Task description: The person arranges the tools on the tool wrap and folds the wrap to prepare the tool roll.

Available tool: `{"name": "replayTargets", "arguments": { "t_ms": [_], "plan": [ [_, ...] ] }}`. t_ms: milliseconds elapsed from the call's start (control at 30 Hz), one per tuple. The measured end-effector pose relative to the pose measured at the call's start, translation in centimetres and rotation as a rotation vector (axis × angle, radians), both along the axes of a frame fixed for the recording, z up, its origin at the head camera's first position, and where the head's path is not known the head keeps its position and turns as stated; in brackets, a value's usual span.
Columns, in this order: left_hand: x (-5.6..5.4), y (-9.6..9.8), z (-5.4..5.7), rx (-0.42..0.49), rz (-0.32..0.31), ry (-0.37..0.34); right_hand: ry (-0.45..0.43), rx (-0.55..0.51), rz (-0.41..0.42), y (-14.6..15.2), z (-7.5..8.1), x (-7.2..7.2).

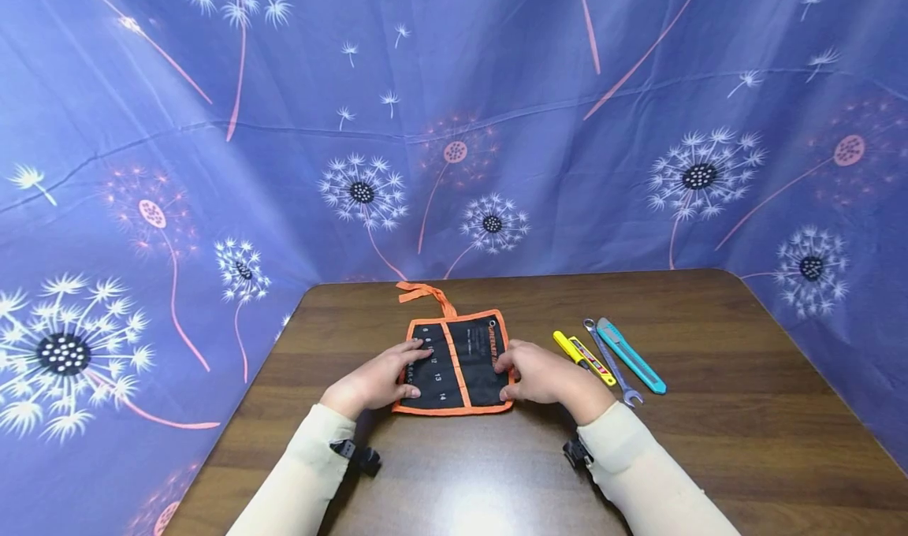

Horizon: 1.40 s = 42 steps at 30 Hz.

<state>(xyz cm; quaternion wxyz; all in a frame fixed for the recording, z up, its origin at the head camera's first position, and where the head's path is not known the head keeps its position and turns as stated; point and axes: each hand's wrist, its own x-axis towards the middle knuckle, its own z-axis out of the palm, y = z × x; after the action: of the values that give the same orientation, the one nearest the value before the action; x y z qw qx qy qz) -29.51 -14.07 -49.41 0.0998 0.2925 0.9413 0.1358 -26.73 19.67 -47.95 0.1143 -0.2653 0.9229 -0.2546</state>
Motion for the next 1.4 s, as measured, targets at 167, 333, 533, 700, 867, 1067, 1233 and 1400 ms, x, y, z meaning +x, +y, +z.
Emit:
{"name": "replayTargets", "arguments": {
  "t_ms": [167,333,533,700,867,1067,1233,1400],
  "plan": [
    [0.3,0.2,0.3,0.028,-0.042,0.028,0.067,-0.015,-0.013,-0.1,0.0,0.0],
    [0.8,1.5,0.9,0.098,-0.120,0.077,0.102,0.028,-0.035,-0.2,0.2,0.1],
    [1.7,3.6,1.1,0.146,-0.257,0.120,0.084,0.073,-0.040,-0.2,0.1,0.0],
    [2.4,4.6,0.6,0.103,-0.313,0.151,0.072,0.099,-0.046,-0.2,0.0,-0.1],
    [2.5,5.0,-0.2,0.065,-0.367,0.204,0.079,0.110,-0.035,-0.2,-0.1,-0.1],
    [2.6,5.2,-0.6,0.062,-0.373,0.233,0.087,0.106,-0.020,-0.2,-0.2,-0.2],
    [2.6,5.3,-0.9,0.081,-0.368,0.233,0.092,0.103,-0.011,-0.1,-0.2,-0.2],
    [2.7,5.4,-0.9,0.116,-0.346,0.225,0.092,0.103,-0.007,-0.1,-0.2,-0.2]
  ]
}}
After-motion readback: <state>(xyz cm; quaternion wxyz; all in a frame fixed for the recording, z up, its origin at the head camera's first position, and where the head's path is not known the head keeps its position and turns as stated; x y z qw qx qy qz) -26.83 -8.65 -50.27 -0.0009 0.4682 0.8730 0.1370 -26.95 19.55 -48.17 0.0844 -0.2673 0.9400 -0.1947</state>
